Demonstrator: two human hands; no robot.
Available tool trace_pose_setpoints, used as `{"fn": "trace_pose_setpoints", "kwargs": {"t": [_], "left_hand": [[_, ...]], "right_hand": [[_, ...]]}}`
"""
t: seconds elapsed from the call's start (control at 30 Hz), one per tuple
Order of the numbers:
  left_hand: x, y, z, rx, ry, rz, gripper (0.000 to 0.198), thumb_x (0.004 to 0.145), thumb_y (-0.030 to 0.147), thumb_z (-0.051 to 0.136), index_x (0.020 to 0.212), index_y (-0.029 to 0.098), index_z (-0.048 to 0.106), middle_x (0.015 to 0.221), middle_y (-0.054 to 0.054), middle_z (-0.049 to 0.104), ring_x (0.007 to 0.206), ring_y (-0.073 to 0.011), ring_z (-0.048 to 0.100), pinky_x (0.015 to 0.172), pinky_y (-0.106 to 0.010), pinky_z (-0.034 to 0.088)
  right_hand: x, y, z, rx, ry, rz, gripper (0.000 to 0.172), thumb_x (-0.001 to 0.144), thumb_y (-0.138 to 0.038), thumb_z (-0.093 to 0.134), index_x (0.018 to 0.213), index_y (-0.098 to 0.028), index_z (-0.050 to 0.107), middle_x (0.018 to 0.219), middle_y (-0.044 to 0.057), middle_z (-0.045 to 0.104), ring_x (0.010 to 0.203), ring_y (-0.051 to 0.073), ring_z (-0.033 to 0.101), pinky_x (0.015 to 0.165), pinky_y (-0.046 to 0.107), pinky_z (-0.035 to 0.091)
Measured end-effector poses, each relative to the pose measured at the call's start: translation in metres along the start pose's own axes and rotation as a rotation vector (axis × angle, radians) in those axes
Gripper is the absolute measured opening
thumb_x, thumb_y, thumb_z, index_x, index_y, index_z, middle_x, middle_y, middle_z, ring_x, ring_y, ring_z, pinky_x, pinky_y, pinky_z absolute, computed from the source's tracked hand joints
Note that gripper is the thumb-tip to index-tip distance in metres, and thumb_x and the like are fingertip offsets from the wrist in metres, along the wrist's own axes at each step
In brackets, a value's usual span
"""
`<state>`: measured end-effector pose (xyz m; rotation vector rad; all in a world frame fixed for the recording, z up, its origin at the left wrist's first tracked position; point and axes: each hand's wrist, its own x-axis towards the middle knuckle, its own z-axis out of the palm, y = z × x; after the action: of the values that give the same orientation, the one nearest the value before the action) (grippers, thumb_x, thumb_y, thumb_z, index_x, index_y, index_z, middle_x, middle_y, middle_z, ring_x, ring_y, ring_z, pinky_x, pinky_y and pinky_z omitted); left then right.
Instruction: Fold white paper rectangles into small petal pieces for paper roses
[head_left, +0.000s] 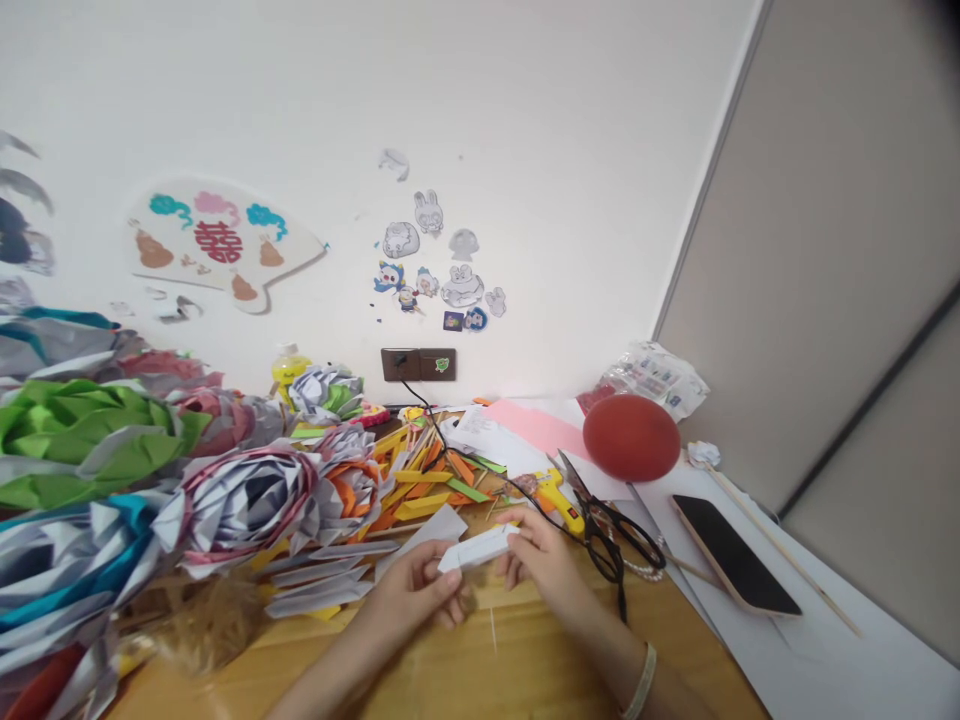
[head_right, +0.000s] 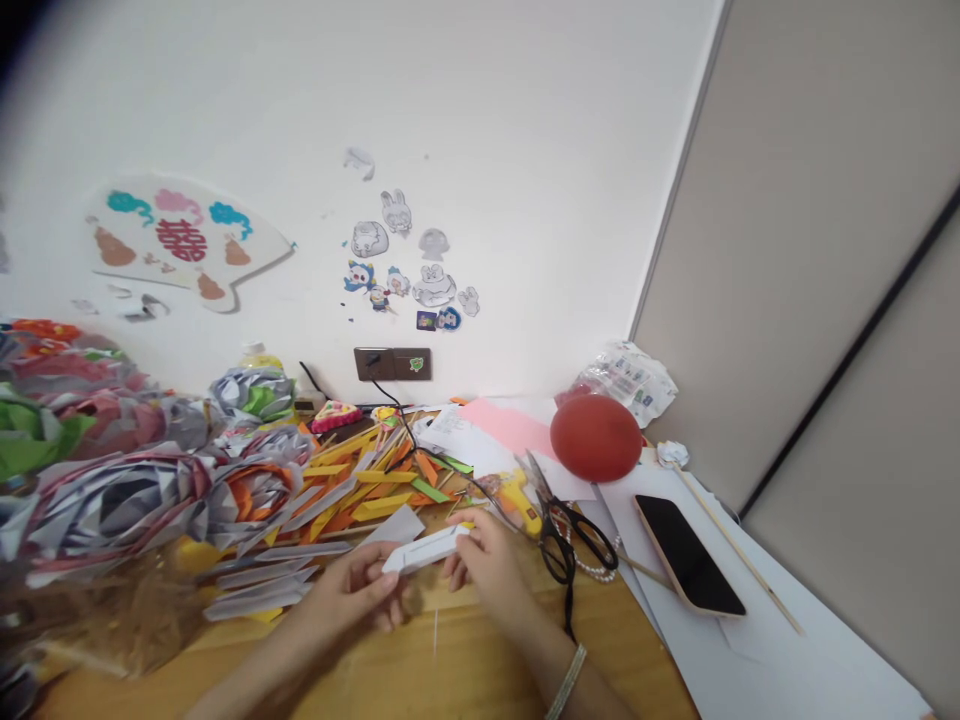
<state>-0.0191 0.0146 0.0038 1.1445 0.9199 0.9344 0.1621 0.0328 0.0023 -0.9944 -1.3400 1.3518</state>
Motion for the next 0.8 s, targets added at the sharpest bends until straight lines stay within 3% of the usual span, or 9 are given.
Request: {"fn": "trace_pose_setpoints", "kwargs": {"t": [0.13,0.27,0.5,0.67,0.8], "left_hand": [[0.0,0.003,0.0,0.1,0.081,0.031,0.04,0.056,0.046,0.073,0.066,0.014,0.051,0.049,0.002,0.061,0.039,-0.0089,0.053,0.042,-0.019,0.039],[-0.003,0.005,-0.001,0.049,0.15,-0.013,0.038,0.057,0.044,0.073,0.061,0.015,0.048,0.053,0.0,0.064,0.04,-0.0087,0.054,0.042,-0.018,0.039],[-0.005,0.005,0.005,-0.036,-0.007,-0.071,0.039,0.062,0.046,0.069,0.075,0.013,0.055,0.058,-0.001,0.065,0.045,-0.01,0.057,0.044,-0.019,0.042],[-0.007,0.009,0.01,-0.002,0.041,-0.119,0.042,0.06,0.049,0.069,0.076,0.012,0.057,0.055,-0.001,0.063,0.041,-0.0089,0.054,0.041,-0.018,0.039],[-0.009,0.012,0.01,-0.005,0.054,-0.122,0.042,0.061,0.045,0.069,0.082,0.01,0.061,0.056,-0.001,0.063,0.041,-0.0091,0.053,0.042,-0.019,0.039]], "right_hand": [[-0.002,0.001,0.005,0.023,-0.068,-0.005,0.031,0.074,-0.042,0.05,0.091,-0.017,0.047,0.054,-0.003,0.058,0.039,0.01,0.051,0.043,0.023,0.038],[-0.005,0.001,0.008,0.016,-0.099,-0.035,0.029,0.069,-0.031,0.058,0.092,-0.018,0.046,0.057,-0.004,0.058,0.045,0.01,0.052,0.046,0.022,0.041],[-0.005,0.001,0.011,0.06,-0.052,0.032,0.021,0.062,-0.017,0.051,0.083,-0.018,0.046,0.049,-0.007,0.055,0.042,0.009,0.049,0.044,0.02,0.04],[-0.006,0.001,0.015,0.063,-0.116,0.137,0.03,0.061,-0.023,0.054,0.089,-0.018,0.046,0.05,-0.006,0.055,0.041,0.009,0.048,0.042,0.02,0.039],[-0.008,0.004,0.016,0.069,-0.159,0.142,0.025,0.067,-0.032,0.056,0.086,-0.017,0.049,0.05,-0.005,0.056,0.04,0.009,0.05,0.043,0.021,0.04]]}}
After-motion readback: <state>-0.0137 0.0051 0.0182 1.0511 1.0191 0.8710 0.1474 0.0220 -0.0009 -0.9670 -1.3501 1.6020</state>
